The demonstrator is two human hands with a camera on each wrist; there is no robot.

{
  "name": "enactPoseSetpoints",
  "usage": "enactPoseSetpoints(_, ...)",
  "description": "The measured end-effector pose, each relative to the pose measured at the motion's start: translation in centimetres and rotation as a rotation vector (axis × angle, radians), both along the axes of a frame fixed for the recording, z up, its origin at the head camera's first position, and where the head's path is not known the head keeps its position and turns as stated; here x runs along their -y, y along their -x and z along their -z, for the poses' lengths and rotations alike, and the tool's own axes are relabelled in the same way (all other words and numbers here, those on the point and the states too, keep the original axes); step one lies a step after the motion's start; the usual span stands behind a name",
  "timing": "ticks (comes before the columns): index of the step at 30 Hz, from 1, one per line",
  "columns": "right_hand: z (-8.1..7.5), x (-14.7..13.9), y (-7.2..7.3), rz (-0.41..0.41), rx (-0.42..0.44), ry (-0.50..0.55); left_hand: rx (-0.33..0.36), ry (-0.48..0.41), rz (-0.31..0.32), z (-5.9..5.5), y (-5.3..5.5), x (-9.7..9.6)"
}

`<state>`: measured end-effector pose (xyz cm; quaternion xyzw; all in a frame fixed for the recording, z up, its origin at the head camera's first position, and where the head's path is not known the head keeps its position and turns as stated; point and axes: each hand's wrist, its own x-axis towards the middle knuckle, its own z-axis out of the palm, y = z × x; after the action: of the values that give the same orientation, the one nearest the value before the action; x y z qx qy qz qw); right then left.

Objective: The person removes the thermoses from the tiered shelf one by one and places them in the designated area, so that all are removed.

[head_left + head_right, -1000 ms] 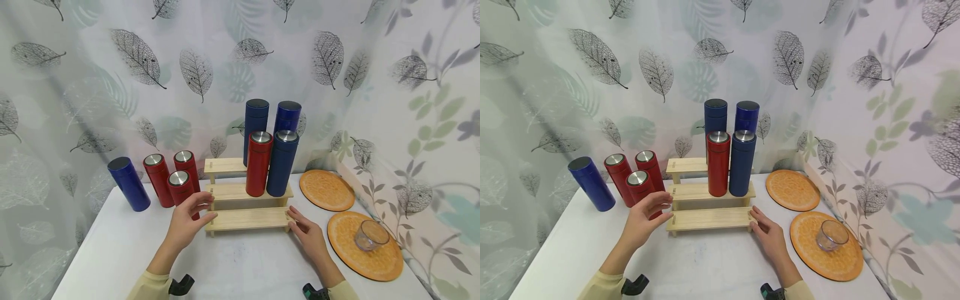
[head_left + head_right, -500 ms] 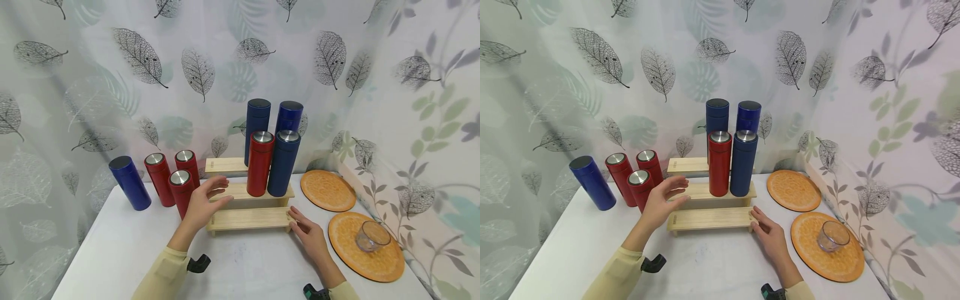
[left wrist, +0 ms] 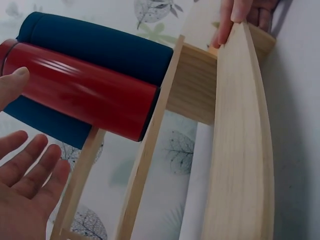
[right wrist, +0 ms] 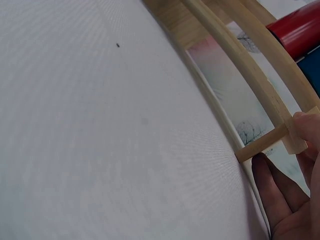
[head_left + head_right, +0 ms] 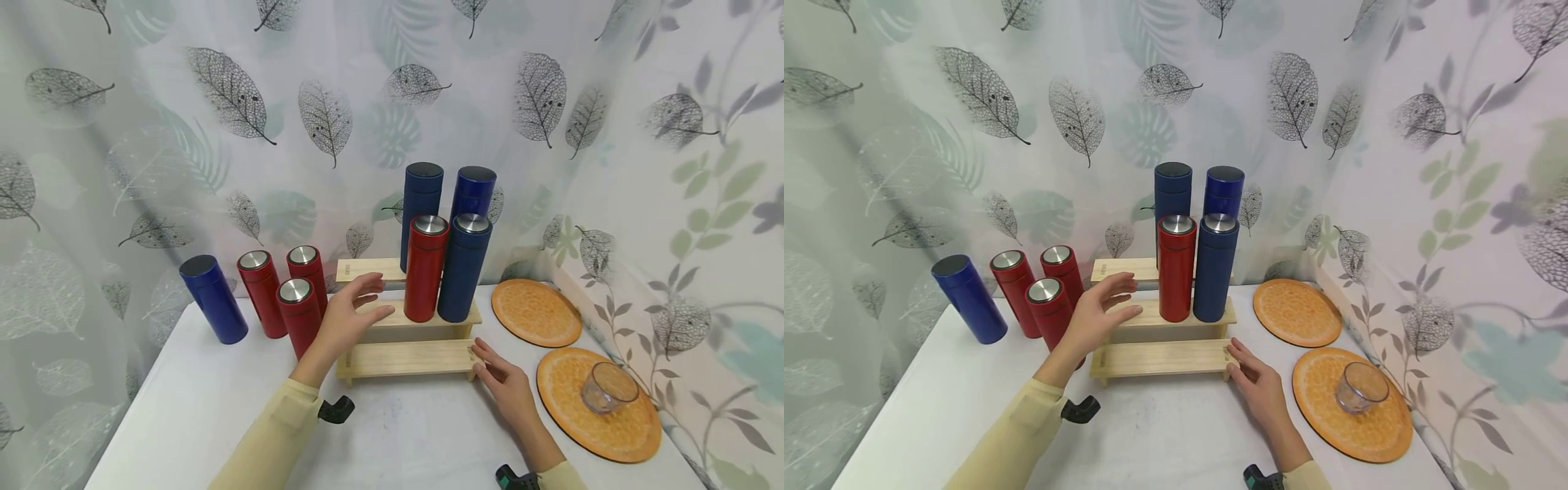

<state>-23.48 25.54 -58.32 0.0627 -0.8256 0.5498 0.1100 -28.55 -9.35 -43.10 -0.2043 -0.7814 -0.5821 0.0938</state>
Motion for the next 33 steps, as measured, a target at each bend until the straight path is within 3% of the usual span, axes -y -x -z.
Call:
enactPoseSetpoints(6,0.1,0.0,0.0,-0.010,-0.001,0.001,-0.012,0.008,0.032,-0.5,0.9,-0.4)
enactPoseSetpoints(18,0.1,0.0,0.0,-0.016,0.002,-0.006,0.015,0.051,0.026,-1.3,2.2,-1.6)
enactPoseSetpoints(33,-0.1,-0.2,-0.1,-0.005,-0.001,-0.001,0.033,-0.013,0.102,-1.7,3.7,-3.3)
